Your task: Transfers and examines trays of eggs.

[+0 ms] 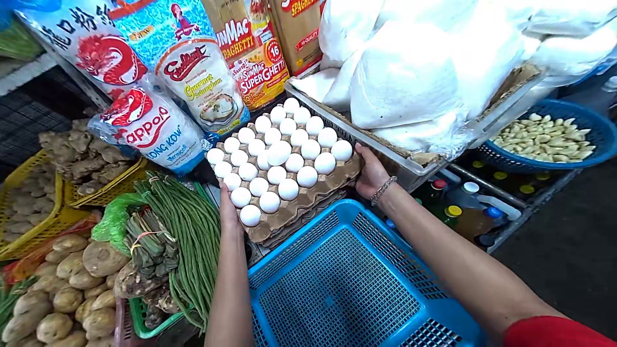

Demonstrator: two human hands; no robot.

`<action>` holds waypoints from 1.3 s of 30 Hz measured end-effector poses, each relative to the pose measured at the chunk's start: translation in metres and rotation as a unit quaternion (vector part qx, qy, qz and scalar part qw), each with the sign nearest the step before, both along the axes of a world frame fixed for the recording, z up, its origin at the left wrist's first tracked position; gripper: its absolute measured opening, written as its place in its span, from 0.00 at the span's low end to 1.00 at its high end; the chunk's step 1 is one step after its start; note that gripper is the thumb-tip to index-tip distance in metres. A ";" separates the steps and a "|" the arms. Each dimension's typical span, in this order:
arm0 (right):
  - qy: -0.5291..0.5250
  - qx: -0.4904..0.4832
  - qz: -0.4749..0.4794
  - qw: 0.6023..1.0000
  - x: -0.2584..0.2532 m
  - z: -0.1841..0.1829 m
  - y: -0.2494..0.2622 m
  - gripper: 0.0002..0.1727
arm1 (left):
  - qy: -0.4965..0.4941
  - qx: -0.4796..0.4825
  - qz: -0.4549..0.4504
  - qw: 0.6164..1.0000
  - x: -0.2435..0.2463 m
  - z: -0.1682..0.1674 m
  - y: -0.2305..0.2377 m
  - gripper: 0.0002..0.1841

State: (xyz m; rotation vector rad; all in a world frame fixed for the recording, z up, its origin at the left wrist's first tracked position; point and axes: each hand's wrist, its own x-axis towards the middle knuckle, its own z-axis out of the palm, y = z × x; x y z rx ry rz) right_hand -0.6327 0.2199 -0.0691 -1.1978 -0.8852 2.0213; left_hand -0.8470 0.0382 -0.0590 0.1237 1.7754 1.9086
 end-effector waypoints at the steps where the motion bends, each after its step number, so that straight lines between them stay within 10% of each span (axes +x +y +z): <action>1: 0.001 -0.003 0.003 1.000 0.001 -0.001 0.001 0.28 | -0.002 0.007 0.010 1.000 0.002 -0.003 -0.002 0.26; 18: 0.015 0.006 -0.026 1.000 -0.007 0.005 -0.001 0.27 | -0.035 -0.173 -0.015 0.984 0.011 0.007 -0.014 0.39; 30: -0.010 -0.001 0.049 0.999 0.001 0.009 -0.003 0.31 | -0.015 -0.042 -0.003 0.999 -0.007 0.008 -0.005 0.23; 39: -0.114 0.089 0.157 0.977 -0.003 0.016 0.013 0.39 | 0.007 -0.048 -0.032 0.998 -0.014 0.000 -0.006 0.29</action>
